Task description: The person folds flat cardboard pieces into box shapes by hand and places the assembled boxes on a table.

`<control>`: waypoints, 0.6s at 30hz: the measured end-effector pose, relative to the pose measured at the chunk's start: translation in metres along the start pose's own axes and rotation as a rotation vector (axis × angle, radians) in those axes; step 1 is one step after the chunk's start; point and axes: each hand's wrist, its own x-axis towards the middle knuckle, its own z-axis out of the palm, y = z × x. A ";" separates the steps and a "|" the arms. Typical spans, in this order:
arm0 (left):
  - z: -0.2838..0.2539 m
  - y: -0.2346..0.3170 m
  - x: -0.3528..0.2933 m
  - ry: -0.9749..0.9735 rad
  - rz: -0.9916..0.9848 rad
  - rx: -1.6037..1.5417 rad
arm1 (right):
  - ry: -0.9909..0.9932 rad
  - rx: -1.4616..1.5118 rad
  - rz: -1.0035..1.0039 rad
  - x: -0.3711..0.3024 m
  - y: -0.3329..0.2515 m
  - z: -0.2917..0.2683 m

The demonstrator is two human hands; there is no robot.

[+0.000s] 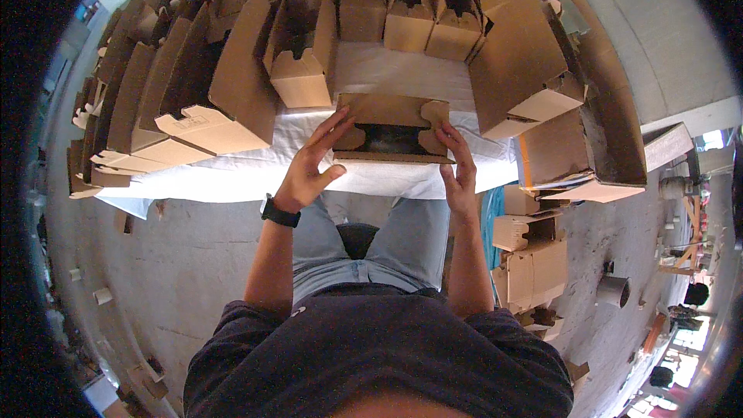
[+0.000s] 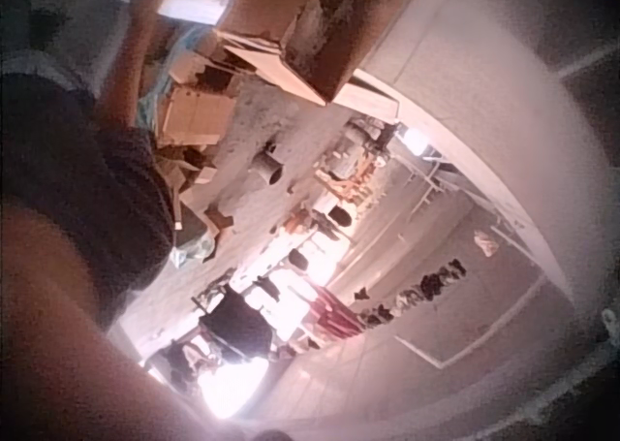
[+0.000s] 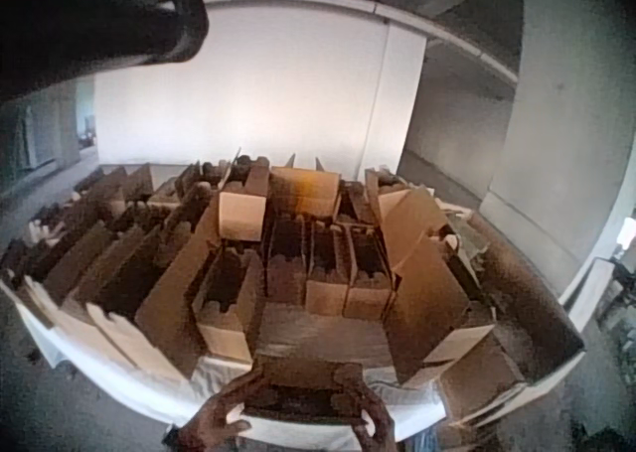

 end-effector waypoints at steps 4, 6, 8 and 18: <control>0.004 0.003 0.001 0.048 -0.027 0.030 | 0.046 0.044 -0.003 -0.001 0.007 0.002; 0.006 -0.001 0.002 0.078 -0.025 0.100 | 0.104 0.110 0.009 -0.002 0.010 0.009; 0.011 0.000 0.004 0.123 -0.070 0.140 | 0.171 0.129 0.067 -0.004 0.009 0.016; 0.027 -0.003 0.007 0.303 -0.119 0.094 | 0.404 0.292 0.226 -0.002 0.010 0.031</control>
